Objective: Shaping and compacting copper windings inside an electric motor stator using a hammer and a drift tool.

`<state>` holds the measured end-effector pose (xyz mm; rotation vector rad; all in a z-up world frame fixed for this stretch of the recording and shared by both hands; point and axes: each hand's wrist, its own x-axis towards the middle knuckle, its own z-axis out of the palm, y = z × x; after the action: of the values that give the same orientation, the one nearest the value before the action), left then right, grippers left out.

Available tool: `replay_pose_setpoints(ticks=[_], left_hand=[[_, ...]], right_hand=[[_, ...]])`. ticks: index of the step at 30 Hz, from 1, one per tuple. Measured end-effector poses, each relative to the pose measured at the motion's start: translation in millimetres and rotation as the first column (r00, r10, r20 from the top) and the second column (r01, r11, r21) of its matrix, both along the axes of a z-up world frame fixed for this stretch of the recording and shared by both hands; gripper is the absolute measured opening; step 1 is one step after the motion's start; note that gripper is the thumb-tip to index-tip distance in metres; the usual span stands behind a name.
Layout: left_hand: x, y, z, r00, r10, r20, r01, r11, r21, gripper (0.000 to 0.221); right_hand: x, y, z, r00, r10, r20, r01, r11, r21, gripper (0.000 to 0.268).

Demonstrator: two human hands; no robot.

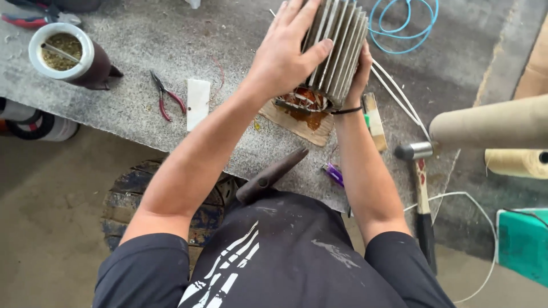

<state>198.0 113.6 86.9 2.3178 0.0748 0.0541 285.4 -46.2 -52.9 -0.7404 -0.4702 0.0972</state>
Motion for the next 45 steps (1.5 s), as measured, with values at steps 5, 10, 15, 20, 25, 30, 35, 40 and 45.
replay_pose_setpoints(ticks=[5, 10, 15, 20, 25, 30, 35, 40, 45], left_hand=[[-68.7, 18.9, -8.7, 0.967, 0.033, 0.254, 0.026, 0.974, -0.227, 0.059], [-202.5, 25.8, -83.0, 0.988, -0.066, 0.142, 0.055, 0.995, 0.081, 0.056], [-250.5, 2.1, -145.0, 0.984, -0.175, -0.040, 0.174, 0.874, 0.454, 0.081], [-225.2, 0.7, -117.6, 0.913, -0.217, -0.344, 0.249, 0.967, 0.052, 0.063], [-215.1, 5.7, -101.8, 0.909, -0.221, -0.353, 0.011, 0.860, -0.511, 0.055], [-194.4, -13.0, -93.2, 0.963, -0.180, -0.203, -0.079, 0.530, -0.845, 0.042], [-190.8, -29.2, -96.8, 0.980, -0.124, -0.153, -0.098, 0.364, -0.926, 0.050], [-184.4, -37.8, -88.9, 0.953, -0.110, -0.283, -0.247, 0.265, -0.932, 0.051], [-177.3, -38.9, -110.4, 0.926, -0.096, -0.365, -0.338, 0.218, -0.916, 0.048]], right_hand=[[-14.4, -29.7, 9.1, 0.938, -0.334, -0.092, 0.187, 0.712, -0.676, 0.076], [-97.2, -135.3, 74.3, 0.862, -0.431, 0.266, 0.476, 0.506, -0.720, 0.027], [-147.7, -280.2, 15.2, 0.704, -0.360, 0.612, 0.581, -0.202, -0.788, 0.022], [-202.6, -281.4, 22.2, 0.870, -0.284, 0.404, 0.201, -0.545, -0.814, 0.066], [-218.5, -309.5, -19.9, 0.795, -0.241, 0.557, 0.268, -0.683, -0.679, 0.050], [-228.8, -313.3, -25.3, 0.753, -0.165, 0.637, 0.360, -0.707, -0.608, 0.032], [-246.3, -307.3, 0.7, 0.736, -0.150, 0.660, 0.476, -0.578, -0.663, 0.028], [-253.5, -282.6, 60.2, 0.811, -0.244, 0.532, 0.498, -0.190, -0.846, 0.029], [-252.3, -213.0, 143.1, 0.885, -0.063, 0.461, 0.451, -0.123, -0.884, 0.032]])
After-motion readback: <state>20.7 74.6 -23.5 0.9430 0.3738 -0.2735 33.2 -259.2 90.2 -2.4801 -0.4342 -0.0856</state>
